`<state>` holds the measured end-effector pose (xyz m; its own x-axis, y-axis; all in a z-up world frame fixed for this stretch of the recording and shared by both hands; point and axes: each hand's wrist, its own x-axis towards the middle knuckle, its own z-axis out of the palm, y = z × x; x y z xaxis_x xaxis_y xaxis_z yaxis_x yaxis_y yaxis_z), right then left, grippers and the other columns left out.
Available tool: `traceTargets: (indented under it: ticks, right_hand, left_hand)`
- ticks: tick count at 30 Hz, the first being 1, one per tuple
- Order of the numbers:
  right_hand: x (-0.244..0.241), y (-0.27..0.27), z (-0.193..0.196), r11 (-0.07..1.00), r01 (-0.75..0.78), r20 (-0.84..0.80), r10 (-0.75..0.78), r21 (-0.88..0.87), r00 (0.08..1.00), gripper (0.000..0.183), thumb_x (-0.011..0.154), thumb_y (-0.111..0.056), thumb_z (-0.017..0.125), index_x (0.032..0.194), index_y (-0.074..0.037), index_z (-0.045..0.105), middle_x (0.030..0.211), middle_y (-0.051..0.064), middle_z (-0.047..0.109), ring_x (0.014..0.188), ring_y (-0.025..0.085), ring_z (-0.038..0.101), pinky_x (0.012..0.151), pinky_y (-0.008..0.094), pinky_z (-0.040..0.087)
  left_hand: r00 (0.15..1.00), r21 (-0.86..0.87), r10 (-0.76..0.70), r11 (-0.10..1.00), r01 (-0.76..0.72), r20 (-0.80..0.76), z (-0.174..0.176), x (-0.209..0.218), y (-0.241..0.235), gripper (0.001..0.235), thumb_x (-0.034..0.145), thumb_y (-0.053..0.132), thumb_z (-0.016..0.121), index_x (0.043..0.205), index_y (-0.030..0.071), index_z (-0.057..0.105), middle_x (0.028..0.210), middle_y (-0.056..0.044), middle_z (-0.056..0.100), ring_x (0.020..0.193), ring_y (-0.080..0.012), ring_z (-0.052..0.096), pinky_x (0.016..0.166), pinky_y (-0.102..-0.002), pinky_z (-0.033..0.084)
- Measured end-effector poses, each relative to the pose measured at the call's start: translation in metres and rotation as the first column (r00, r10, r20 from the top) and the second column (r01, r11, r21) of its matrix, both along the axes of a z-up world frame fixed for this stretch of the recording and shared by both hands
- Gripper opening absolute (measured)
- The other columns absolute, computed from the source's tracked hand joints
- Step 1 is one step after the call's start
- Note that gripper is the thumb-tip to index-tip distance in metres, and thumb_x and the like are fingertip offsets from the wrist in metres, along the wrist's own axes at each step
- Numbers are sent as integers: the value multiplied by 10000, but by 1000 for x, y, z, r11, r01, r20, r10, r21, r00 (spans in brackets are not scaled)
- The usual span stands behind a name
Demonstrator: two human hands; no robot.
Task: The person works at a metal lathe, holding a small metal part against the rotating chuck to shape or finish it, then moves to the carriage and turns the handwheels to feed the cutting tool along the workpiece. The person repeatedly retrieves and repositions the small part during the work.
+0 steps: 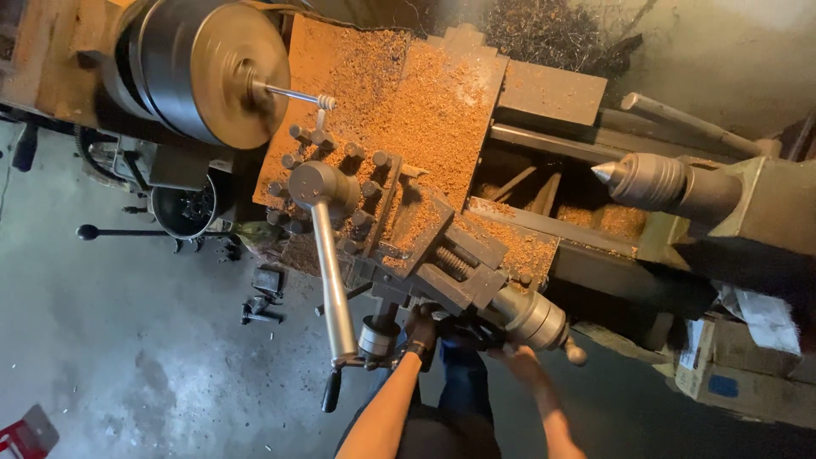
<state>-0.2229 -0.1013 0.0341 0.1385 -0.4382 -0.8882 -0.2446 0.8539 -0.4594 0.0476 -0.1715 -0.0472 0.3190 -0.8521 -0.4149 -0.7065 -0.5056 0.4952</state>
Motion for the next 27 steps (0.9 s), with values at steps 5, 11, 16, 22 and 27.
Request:
traceTargets:
  ticks: [5,11,16,22,27]
  right_hand:
    - [18,-3,12,988,36,-53,-44,-149,998,618,763,-522,809,1197,-90,730,1075,109,805,956,266,763,884,403,587]
    - [52,-12,51,815,92,-208,-253,-572,945,627,731,-539,805,1136,-65,739,1030,121,785,893,255,774,787,385,612]
    - [76,-21,73,810,-112,-495,-236,-576,836,629,701,-574,833,1077,-77,748,1036,172,739,870,346,736,753,429,601]
    - [117,-39,106,894,1,-505,-254,-448,825,547,787,-556,749,1147,-145,712,1099,157,741,889,344,737,780,452,612]
    - [166,-45,103,776,-283,-752,-340,-564,565,654,708,-496,795,1103,16,701,1056,296,692,844,469,708,672,534,579]
  left_hand:
    - [810,-5,-525,838,545,261,-14,14,-1,364,858,431,659,1135,201,721,1090,-159,709,969,-383,656,840,-486,514]
    - [966,-139,-119,986,88,-229,189,-56,0,655,837,177,735,1398,-5,450,1232,-252,572,1107,-433,566,931,-460,464]
    - [905,-303,-407,884,356,-123,283,-24,18,425,831,21,712,1238,-32,600,1228,-259,616,1131,-416,603,975,-454,491]
    - [883,-139,-362,899,416,299,304,62,16,496,819,266,768,1222,8,636,1248,-198,610,1174,-387,571,1018,-500,444]
    - [866,88,-337,941,328,369,310,75,11,642,728,478,814,1209,84,654,1419,-207,470,1285,-400,438,1089,-547,352]
